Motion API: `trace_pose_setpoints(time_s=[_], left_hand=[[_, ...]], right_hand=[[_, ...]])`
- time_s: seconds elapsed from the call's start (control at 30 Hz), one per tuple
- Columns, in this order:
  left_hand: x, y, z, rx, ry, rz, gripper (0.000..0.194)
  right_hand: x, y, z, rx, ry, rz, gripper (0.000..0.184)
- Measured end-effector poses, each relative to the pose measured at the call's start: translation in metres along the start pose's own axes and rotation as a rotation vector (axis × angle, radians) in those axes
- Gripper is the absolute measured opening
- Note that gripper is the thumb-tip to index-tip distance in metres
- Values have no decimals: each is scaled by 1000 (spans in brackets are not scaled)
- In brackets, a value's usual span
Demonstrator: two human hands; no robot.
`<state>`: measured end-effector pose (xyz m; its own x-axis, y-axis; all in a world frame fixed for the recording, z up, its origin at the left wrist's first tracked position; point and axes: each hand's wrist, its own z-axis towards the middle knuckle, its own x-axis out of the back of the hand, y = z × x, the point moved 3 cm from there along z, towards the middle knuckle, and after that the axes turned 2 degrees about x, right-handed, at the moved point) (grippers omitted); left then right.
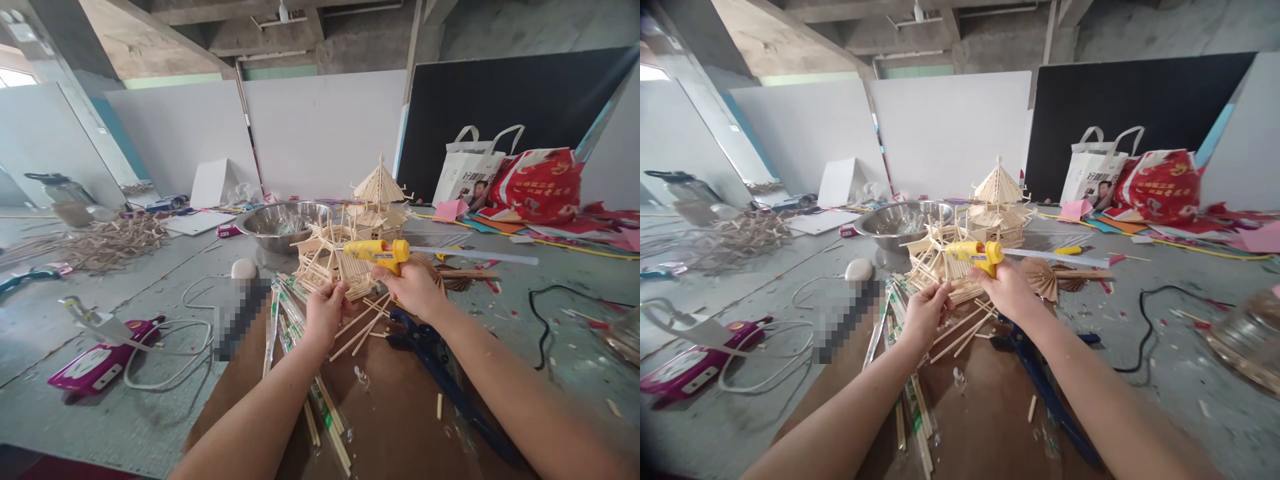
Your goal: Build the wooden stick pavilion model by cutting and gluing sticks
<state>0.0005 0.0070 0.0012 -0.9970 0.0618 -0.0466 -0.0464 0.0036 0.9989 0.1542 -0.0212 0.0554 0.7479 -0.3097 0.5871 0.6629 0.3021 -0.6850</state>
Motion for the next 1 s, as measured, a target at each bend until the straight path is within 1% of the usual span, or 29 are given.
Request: trace_pose_setpoints(time_s=[0.1,0.23,0.4,0.7,1.0], left_hand=[[1,0,0,5,-8,-1,33],[1,1,-2,15,-15,10,31],[0,4,-4,19,-14,6,28],[-1,4,-3,15,-8,-9,29],[-1,0,-2,27,-23,16,29]], right_hand=[[-4,-3,-1,11,-9,-111,34],[-9,-1,0,37,-6,-161,33],[-13,3,1,-3,-4,-126,39],[-16,6,2,3,8,-124,41],[-15,-1,-1,-31,12,-144,37]])
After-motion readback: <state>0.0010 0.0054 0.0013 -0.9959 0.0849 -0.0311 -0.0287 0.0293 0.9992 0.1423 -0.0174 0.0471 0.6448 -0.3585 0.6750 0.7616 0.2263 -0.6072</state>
